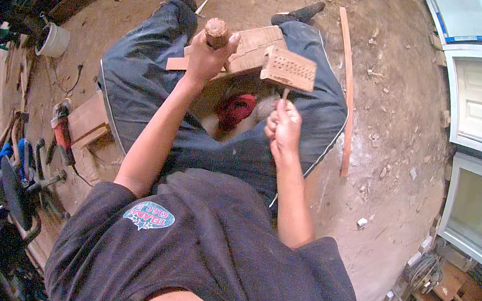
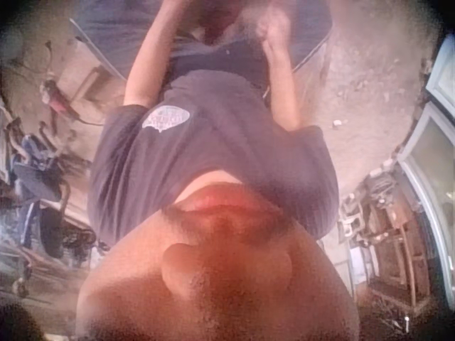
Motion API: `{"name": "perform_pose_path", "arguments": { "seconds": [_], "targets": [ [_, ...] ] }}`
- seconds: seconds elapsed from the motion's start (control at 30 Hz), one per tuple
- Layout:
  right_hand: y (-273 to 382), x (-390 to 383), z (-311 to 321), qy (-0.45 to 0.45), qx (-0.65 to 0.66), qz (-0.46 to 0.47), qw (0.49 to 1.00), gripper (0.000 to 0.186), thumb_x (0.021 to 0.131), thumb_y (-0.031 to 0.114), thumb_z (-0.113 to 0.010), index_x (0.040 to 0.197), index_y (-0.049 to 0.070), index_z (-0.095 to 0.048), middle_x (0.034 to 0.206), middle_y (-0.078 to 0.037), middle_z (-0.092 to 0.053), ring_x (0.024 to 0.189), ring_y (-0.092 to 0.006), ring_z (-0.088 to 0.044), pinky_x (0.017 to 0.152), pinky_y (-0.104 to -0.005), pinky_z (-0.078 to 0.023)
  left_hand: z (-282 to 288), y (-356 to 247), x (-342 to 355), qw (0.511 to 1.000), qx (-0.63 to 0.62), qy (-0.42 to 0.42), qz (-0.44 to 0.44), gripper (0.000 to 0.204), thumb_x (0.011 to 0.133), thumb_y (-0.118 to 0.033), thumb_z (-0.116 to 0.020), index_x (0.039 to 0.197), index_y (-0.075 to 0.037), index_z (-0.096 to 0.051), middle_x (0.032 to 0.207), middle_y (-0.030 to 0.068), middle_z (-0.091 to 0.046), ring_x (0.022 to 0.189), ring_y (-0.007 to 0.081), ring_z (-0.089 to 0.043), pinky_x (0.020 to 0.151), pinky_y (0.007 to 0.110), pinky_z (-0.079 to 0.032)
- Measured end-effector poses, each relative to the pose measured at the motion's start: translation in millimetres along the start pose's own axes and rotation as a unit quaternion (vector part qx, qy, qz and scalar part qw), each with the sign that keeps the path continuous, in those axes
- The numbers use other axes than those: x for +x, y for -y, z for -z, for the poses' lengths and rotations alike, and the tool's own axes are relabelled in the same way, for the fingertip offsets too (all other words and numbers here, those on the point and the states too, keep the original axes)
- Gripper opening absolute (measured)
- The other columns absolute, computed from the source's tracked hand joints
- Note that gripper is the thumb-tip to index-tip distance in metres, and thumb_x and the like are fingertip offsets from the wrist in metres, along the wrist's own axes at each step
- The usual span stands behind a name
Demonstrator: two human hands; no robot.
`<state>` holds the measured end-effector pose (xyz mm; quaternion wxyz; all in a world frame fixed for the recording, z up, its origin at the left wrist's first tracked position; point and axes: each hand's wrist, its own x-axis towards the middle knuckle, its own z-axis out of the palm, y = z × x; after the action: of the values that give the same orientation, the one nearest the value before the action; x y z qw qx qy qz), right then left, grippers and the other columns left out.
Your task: The person sits on the ground and uses a mallet to strike a tool against a block of wood. They repeatedly strike the tool to create holes or patterns and lift the block of wood to look at the work.
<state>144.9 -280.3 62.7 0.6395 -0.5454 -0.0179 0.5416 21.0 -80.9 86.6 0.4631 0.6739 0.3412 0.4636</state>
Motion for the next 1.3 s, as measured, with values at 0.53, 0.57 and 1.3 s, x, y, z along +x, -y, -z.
{"name": "perform_pose_path", "arguments": {
  "seconds": [0.53,0.57,1.3],
  "targets": [
    [24,-19,24,-0.001,-0.214,0.065,0.975,0.025,0.104,0.027,-0.048,0.089,0.008,-0.053,0.056,0.007,-0.038,0.042,-0.0019,-0.031,0.037,-0.0205,-0.023,2,-4,0,1.0,0.022,0.009,-0.004,0.018,0.083,-0.016,-0.072,0.083,-0.001,-0.061,0.07,0.0076,-0.061,0.063,0.0134,-0.055,0.061,0.032,-0.047],
    [26,-23,23,0.001,-0.215,0.066,0.974,0.025,0.104,0.027,-0.048,0.089,0.008,-0.053,0.056,0.007,-0.038,0.042,-0.0019,-0.031,0.037,-0.0205,-0.023,2,-5,-1,1.0,0.027,0.013,-0.003,0.018,0.084,-0.016,-0.071,0.083,-0.001,-0.061,0.07,0.0079,-0.062,0.063,0.0143,-0.056,0.061,0.032,-0.048],
    [101,-72,-83,-0.029,-0.543,0.489,0.681,0.02,0.101,0.014,-0.049,0.102,-0.003,-0.06,0.076,-0.012,-0.064,0.063,-0.0288,-0.058,0.061,-0.0369,-0.046,-5,-8,-3,0.995,0.008,0.072,-0.063,0.023,0.075,-0.009,-0.072,0.096,-0.005,-0.065,0.084,0.0167,-0.066,0.08,0.0372,-0.064,0.068,0.04,-0.052]
  ]
}}
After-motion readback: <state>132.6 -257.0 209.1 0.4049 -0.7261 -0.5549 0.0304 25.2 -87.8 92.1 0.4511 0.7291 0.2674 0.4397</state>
